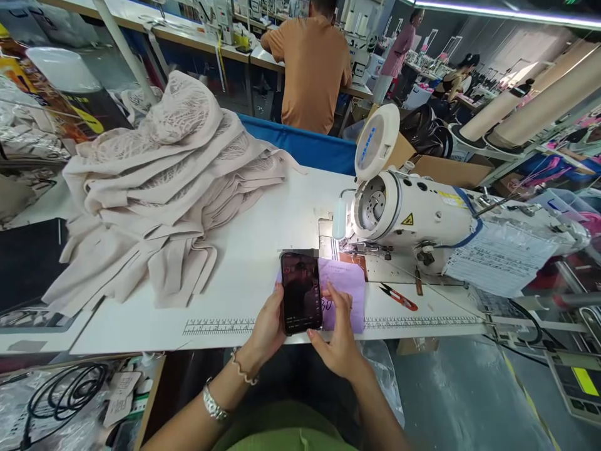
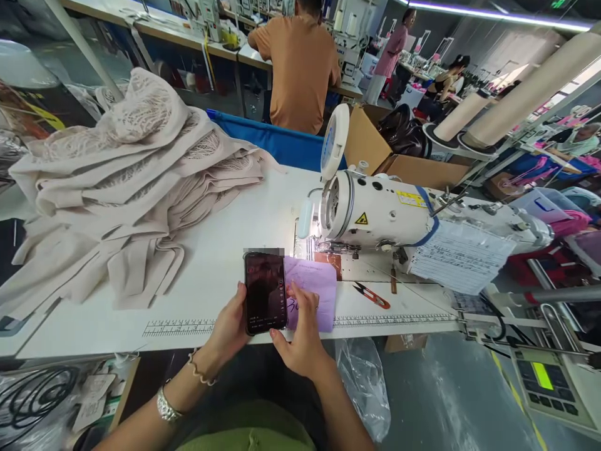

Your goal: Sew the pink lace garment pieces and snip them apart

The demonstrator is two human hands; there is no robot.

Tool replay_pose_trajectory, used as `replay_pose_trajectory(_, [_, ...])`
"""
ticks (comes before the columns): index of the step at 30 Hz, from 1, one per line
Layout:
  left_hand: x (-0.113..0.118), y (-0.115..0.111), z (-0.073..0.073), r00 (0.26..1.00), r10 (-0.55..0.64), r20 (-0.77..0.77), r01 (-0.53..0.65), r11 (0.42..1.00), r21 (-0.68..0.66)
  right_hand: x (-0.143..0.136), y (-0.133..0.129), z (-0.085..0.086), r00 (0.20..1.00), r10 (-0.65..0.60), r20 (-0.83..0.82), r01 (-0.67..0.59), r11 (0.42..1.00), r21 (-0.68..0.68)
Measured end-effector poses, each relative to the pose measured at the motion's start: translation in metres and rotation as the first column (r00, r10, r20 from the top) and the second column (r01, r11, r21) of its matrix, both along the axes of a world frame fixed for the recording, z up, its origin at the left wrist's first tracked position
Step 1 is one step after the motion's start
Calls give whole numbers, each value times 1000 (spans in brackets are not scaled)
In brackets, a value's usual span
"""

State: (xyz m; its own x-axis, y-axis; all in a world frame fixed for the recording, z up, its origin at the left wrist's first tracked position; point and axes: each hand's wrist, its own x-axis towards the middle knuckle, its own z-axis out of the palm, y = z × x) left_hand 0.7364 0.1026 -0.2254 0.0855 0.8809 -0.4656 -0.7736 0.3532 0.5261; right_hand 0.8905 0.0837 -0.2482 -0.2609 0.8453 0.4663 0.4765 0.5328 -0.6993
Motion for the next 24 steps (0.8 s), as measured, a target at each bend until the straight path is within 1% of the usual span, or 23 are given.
replay_pose_trajectory(3, [0, 0, -6, 999, -17, -31, 18, 1000, 23, -3, 2, -2, 997, -66, -47, 67, 998, 3])
replay_pose_trajectory(6, [0, -1, -10, 995, -77, -68, 83, 992, 94, -5, 4, -4, 988, -130, -84, 132, 991, 9])
replay_pose_trajectory(9, [0, -2, -10, 991, -96, -91, 109, 982, 151, -5, 4, -3, 986, -151, -69, 153, 988, 21])
replay_pose_trajectory(13, [1, -1, -9, 990, -75, -118, 91, 985, 144, -5, 2, -4, 988, -153, -31, 154, 986, 55])
replay_pose_trajectory(16, [0, -1, -9, 991, -63, -115, 77, 990, 119, -6, -1, -8, 981, -195, 14, 192, 972, 133])
replay_pose_trajectory(19, [0, -1, -8, 993, -48, -107, 58, 994, 96, -7, -4, -11, 962, -262, 76, 235, 938, 256])
replay_pose_trajectory(22, [-1, -1, -7, 994, -62, -93, 71, 993, 92, -6, -7, -14, 945, -282, 166, 204, 904, 375])
replay_pose_trajectory(24, [-2, -2, -7, 993, -76, -90, 85, 992, 96, -5, -8, -16, 933, -291, 210, 183, 890, 418])
